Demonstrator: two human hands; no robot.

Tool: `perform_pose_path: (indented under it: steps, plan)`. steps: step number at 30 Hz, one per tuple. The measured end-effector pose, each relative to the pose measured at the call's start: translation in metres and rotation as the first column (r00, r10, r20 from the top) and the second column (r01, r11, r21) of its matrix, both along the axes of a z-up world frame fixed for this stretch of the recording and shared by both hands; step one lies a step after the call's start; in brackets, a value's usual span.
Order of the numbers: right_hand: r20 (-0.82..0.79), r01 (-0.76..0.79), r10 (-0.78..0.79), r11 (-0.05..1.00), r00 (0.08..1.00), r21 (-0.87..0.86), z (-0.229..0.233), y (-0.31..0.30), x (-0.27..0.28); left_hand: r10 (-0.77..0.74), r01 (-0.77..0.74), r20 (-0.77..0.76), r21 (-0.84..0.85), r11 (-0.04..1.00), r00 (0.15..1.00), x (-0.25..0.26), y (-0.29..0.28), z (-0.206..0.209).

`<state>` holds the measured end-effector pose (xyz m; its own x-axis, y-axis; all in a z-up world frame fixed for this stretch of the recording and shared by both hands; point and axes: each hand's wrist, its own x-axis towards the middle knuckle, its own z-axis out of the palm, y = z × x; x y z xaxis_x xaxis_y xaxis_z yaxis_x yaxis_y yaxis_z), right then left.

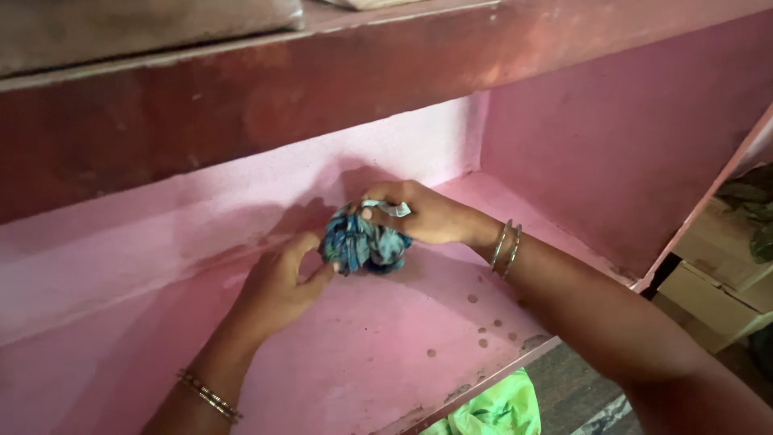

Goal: The person wipes the surfaces of a pink shelf unit using a cloth, moving it across the horizontal and vertical panels, and kemudian folds the cloth on the shelf.

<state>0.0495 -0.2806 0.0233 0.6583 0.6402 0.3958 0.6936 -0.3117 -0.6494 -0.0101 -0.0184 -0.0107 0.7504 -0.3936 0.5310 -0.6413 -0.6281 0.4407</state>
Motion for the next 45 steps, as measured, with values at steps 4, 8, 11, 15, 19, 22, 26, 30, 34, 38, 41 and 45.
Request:
perform_pose_path:
  steps: [4,8,11,15,19,22,26,30,34,38,41,45]
  plan:
    - [0.123,-0.043,0.02,0.982,0.992,0.186,-0.007,0.002,0.009,0.107,-0.111,-0.038,-0.167,0.98,0.994,0.004,0.003,0.003]
    - [-0.07,0.073,-0.054,0.954,0.996,0.292,-0.003,-0.01,0.021,0.259,-0.263,-0.058,-0.335,0.905,0.964,0.007,0.01,0.011]
    - [-0.143,-0.021,0.055,0.974,0.988,0.227,0.012,-0.034,0.02,-0.014,0.022,0.017,-0.552,0.834,1.0,0.01,0.02,0.014]
    - [-0.203,-0.224,0.257,0.959,0.945,0.172,0.024,-0.047,0.013,0.038,-0.015,0.047,-0.427,0.904,0.998,0.009,0.026,0.02]
    - [-0.188,-0.106,0.101,0.994,0.977,-0.017,0.022,-0.033,0.005,0.221,-0.233,-0.389,0.016,0.972,0.894,-0.004,0.015,0.026]
    - [-0.002,-0.182,0.186,0.961,0.983,-0.207,0.017,-0.021,-0.005,0.171,-0.115,-0.424,0.155,0.981,0.889,-0.015,0.002,0.024]
    - [0.062,-0.174,0.206,0.924,0.976,-0.34,0.006,-0.002,-0.015,0.168,-0.087,-0.318,0.254,0.963,0.933,-0.02,-0.003,0.027]
    - [0.101,0.0,0.041,0.928,0.994,-0.373,0.0,0.005,-0.014,0.226,-0.167,-0.265,0.227,0.959,0.937,-0.018,-0.002,0.029]
    - [0.463,0.197,-0.153,0.979,0.873,-0.049,0.008,-0.001,-0.004,0.211,-0.221,0.304,-0.002,0.975,0.929,-0.019,0.003,0.036]
    - [0.433,0.254,-0.165,0.955,0.886,-0.156,0.023,-0.028,0.002,0.237,-0.255,0.394,-0.009,0.967,0.888,-0.02,0.012,0.04]
    - [0.135,0.225,-0.185,0.89,0.973,-0.396,0.031,-0.052,0.003,0.222,-0.249,0.381,0.024,0.968,0.898,-0.017,0.012,0.033]
    - [0.1,0.194,-0.172,0.937,0.98,-0.29,0.033,-0.064,0.011,0.216,-0.243,0.274,0.072,0.967,0.937,-0.011,0.006,0.021]
